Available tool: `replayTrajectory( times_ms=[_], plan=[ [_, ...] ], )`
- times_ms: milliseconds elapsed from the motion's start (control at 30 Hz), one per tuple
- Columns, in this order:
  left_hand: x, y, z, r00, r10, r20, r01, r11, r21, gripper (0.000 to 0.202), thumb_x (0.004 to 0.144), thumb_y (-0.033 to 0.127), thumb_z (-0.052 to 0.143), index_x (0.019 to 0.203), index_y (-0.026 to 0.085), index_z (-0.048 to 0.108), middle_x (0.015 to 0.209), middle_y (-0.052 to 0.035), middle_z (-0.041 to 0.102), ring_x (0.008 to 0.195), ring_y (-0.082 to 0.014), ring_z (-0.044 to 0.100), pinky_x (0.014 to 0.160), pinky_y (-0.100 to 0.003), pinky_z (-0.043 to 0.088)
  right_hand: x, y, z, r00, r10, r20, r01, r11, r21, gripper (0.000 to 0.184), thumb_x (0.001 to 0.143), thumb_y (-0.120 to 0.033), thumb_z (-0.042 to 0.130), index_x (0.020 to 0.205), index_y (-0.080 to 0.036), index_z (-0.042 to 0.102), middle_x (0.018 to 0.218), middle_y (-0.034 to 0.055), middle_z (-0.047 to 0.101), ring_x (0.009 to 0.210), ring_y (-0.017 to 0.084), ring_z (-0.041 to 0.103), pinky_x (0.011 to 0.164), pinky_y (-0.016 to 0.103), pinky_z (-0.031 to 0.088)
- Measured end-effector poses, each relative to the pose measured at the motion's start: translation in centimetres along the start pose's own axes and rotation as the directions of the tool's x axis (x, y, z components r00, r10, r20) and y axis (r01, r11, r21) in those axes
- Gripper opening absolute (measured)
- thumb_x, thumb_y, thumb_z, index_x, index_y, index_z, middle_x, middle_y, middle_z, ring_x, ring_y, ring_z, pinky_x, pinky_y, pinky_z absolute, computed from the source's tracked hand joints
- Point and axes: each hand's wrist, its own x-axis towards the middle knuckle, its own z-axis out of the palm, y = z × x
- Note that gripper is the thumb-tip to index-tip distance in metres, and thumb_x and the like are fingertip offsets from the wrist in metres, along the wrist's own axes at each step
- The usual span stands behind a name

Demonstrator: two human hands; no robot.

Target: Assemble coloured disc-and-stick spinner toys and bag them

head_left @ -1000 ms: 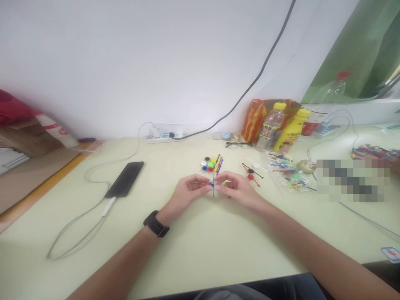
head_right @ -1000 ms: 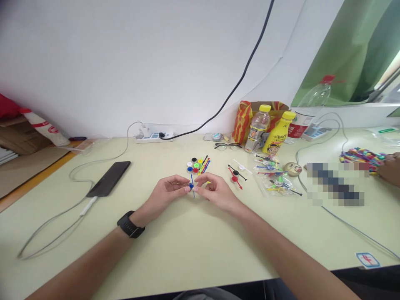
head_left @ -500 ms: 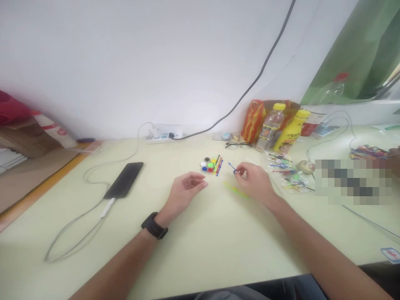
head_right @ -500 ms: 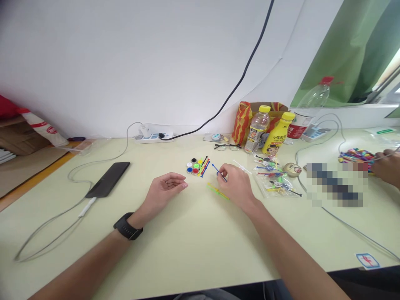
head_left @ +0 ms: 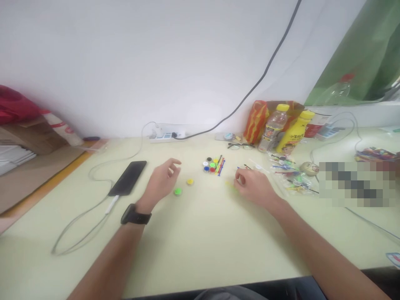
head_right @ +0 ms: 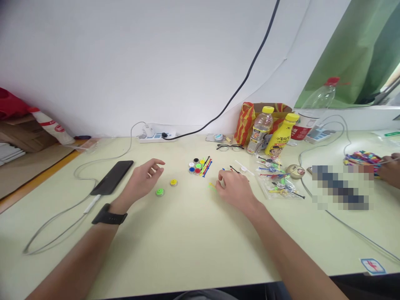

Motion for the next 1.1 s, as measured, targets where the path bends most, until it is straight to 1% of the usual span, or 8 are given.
replayTrajectory(
  times_ms=[67,200,300,433,567,667,900,1100],
  plan=[
    [-0.3,0.0,0.4,0.992,0.021,0.125,-0.031,0.996,0.081,0.034,0.093,0.052,0.059,0.112,0.026,0.069,0.089,-0.0006,0.071,0.069,-0.0179,0.062,0.063,-0.029,0.044,-0.3,-0.4,0.0,0.999,0.01,0.043,-0.01,1.0,0.001,0.005,0.085,-0.026,0.059,0.082,-0.022,0.061,0.074,-0.0004,0.069,0.072,0.018,0.059,0.063,0.029,0.029],
    [-0.7,-0.2,1.2,0.954,0.111,0.279,-0.154,0.979,0.136,0.033,0.088,0.054,0.065,0.101,0.025,0.074,0.097,-0.0047,0.073,0.082,-0.0222,0.065,0.069,-0.032,0.046,-0.6,-0.8,-0.3,0.994,0.042,0.104,-0.042,0.999,-0.01,0.009,0.079,-0.028,0.065,0.076,-0.022,0.06,0.075,0.002,0.07,0.075,0.02,0.06,0.062,0.03,0.028],
    [-0.8,-0.2,1.9,0.952,0.181,0.246,-0.207,0.975,0.083,0.03,0.09,0.05,0.064,0.099,0.024,0.073,0.102,-0.0069,0.072,0.087,-0.0238,0.065,0.074,-0.034,0.048,-0.7,-0.9,-0.5,0.99,0.015,0.14,-0.016,1.0,0.001,0.009,0.078,-0.022,0.065,0.072,-0.021,0.059,0.074,0.0029,0.069,0.072,0.02,0.059,0.061,0.029,0.027],
    [-1.1,0.5,2.7,0.968,0.2,0.15,-0.189,0.979,-0.082,0.03,0.088,0.051,0.071,0.1,0.022,0.07,0.1,-0.0065,0.073,0.086,-0.0224,0.064,0.076,-0.034,0.051,-0.8,-0.8,-0.5,0.99,-0.029,0.136,0.03,1.0,-0.002,0.012,0.079,-0.013,0.062,0.072,-0.021,0.058,0.074,0.0035,0.068,0.066,0.018,0.056,0.059,0.03,0.023],
    [-1.8,2.1,3.4,0.967,0.187,0.175,-0.115,0.927,-0.356,0.028,0.087,0.046,0.075,0.093,0.021,0.063,0.094,-0.0043,0.072,0.081,-0.0188,0.065,0.076,-0.032,0.054,-0.8,-0.6,-0.3,0.991,-0.059,0.118,0.057,0.998,0.018,0.015,0.086,-0.011,0.057,0.075,-0.021,0.057,0.077,0.0033,0.067,0.067,0.017,0.055,0.059,0.029,0.023],
    [-2.4,3.0,4.0,0.962,0.167,0.217,-0.034,0.86,-0.509,0.027,0.087,0.041,0.076,0.1,0.021,0.063,0.093,-0.0031,0.069,0.077,-0.0164,0.065,0.075,-0.03,0.055,-0.7,-0.4,-0.1,0.993,-0.089,0.073,0.08,0.99,0.116,0.013,0.091,-0.013,0.054,0.081,-0.021,0.055,0.084,0.0027,0.068,0.071,0.017,0.056,0.061,0.029,0.026],
    [-3.4,4.2,5.0,0.915,0.112,0.388,0.176,0.754,-0.632,0.031,0.087,0.042,0.077,0.107,0.021,0.066,0.093,-0.0034,0.068,0.083,-0.0174,0.068,0.078,-0.029,0.056,-0.6,-1.1,0.1,0.987,-0.159,-0.007,0.142,0.862,0.486,0.013,0.102,-0.023,0.041,0.088,-0.024,0.041,0.079,-0.0011,0.058,0.07,0.017,0.053,0.063,0.029,0.034],
    [-3.6,4.7,5.4,0.911,0.074,0.406,0.253,0.677,-0.691,0.033,0.087,0.046,0.077,0.106,0.02,0.068,0.101,-0.005,0.068,0.083,-0.0182,0.072,0.083,-0.034,0.059,-0.9,-1.8,0.8,0.987,-0.159,0.023,0.11,0.772,0.626,0.012,0.102,-0.029,0.044,0.091,-0.025,0.041,0.08,-0.0026,0.051,0.069,0.017,0.049,0.063,0.03,0.037]
  ],
)
